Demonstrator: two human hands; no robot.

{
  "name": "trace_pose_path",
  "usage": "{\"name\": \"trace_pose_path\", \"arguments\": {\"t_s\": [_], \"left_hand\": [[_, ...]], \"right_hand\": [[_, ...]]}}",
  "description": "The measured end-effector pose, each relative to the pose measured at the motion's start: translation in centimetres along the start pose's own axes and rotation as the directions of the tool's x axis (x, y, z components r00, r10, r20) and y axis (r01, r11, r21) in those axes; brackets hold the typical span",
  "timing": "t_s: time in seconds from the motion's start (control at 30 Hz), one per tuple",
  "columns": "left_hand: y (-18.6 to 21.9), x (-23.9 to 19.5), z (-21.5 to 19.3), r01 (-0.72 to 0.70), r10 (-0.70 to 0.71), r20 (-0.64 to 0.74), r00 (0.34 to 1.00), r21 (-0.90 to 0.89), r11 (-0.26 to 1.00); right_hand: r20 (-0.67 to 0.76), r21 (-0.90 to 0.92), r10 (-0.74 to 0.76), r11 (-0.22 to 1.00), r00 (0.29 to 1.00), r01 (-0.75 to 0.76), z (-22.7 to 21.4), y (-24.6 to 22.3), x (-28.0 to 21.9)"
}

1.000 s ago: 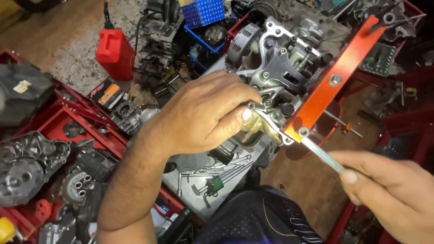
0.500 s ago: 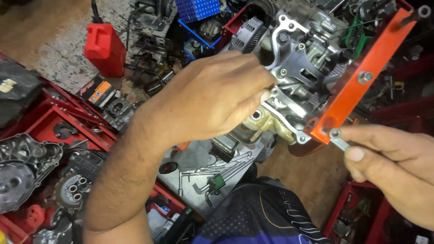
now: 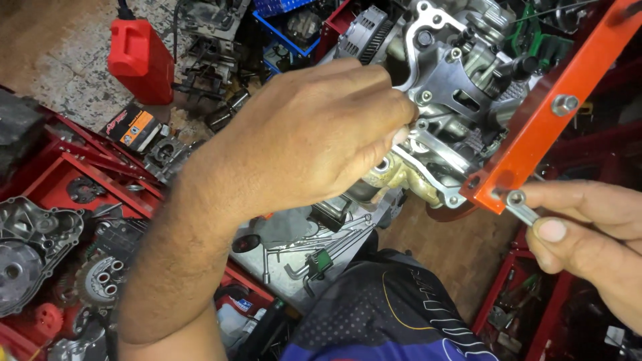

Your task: Adjusting valve clearances on a motorcycle engine using a wrench and feeler gauge

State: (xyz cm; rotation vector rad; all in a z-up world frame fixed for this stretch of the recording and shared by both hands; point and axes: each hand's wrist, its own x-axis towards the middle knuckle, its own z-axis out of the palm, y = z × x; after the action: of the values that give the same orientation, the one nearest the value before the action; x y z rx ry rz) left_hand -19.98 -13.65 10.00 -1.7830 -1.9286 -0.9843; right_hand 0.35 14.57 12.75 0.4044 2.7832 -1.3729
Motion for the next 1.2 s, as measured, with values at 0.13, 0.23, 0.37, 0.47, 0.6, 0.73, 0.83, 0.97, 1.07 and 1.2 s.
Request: {"name": "trace_pose_path", "arguments": {"t_s": [0.13, 0.23, 0.37, 0.47, 0.6, 0.73, 0.83, 0.97, 1.07, 1.2], "left_hand": [[-0.2, 0.2, -0.3, -0.021, 0.022, -0.011, 1.0, 0.084, 0.996], [-0.1, 0.3, -0.5, -0.014, 0.016, -0.009, 1.0, 0.155, 0.988], [1.1, 0.1, -0.3, 0.085, -0.072, -0.058, 0.996, 0.265, 0.961], [1.6, -0.1, 0.4, 0.083, -0.052, -0.108, 0.993, 0.303, 0.949], [2.1, -0.1, 0.4, 0.107, -0.08, -0.097, 0.992, 0.316, 0.943], [2.4, -0.1, 0.2, 0.111, -0.091, -0.081, 0.993, 0.311, 0.944], [2.5, 0.0, -0.1, 0.099, -0.081, -0.07, 0.994, 0.323, 0.941], [3.2, 0.2, -0.9, 0.117, -0.105, -0.064, 0.992, 0.224, 0.968], [2.8, 0.0, -0.8, 0.123, -0.125, -0.099, 0.987, -0.027, 0.992], [2.7, 0.0, -1.2, 0.125, -0.146, -0.107, 0.984, -0.18, 0.976]], "right_hand": [[-0.001, 0.022, -0.011, 1.0, 1.0, 0.011, 0.3, -0.5, 0.0], [0.023, 0.023, -0.037, 0.999, 0.999, 0.036, 0.5, -0.9, 0.1], [0.028, 0.045, -0.017, 0.999, 0.999, 0.015, 1.0, -0.8, -0.2], [0.029, -0.077, -0.116, 0.99, 0.993, 0.118, 1.5, -1.2, -0.2], [0.066, -0.07, -0.127, 0.989, 0.99, 0.131, 2.1, -2.2, -0.2], [-0.026, -0.071, -0.005, 0.997, 1.0, 0.003, 2.6, -2.5, -0.7], [-0.015, -0.082, -0.037, 0.996, 0.999, 0.035, 2.3, -2.2, -0.6], [-0.035, -0.089, -0.015, 0.996, 0.999, 0.012, 2.1, -2.1, -0.8], [-0.032, -0.095, -0.091, 0.992, 0.995, 0.088, 2.3, -1.7, -1.1], [0.011, -0.167, -0.14, 0.976, 0.99, 0.14, 1.7, -1.4, -0.8]]}}
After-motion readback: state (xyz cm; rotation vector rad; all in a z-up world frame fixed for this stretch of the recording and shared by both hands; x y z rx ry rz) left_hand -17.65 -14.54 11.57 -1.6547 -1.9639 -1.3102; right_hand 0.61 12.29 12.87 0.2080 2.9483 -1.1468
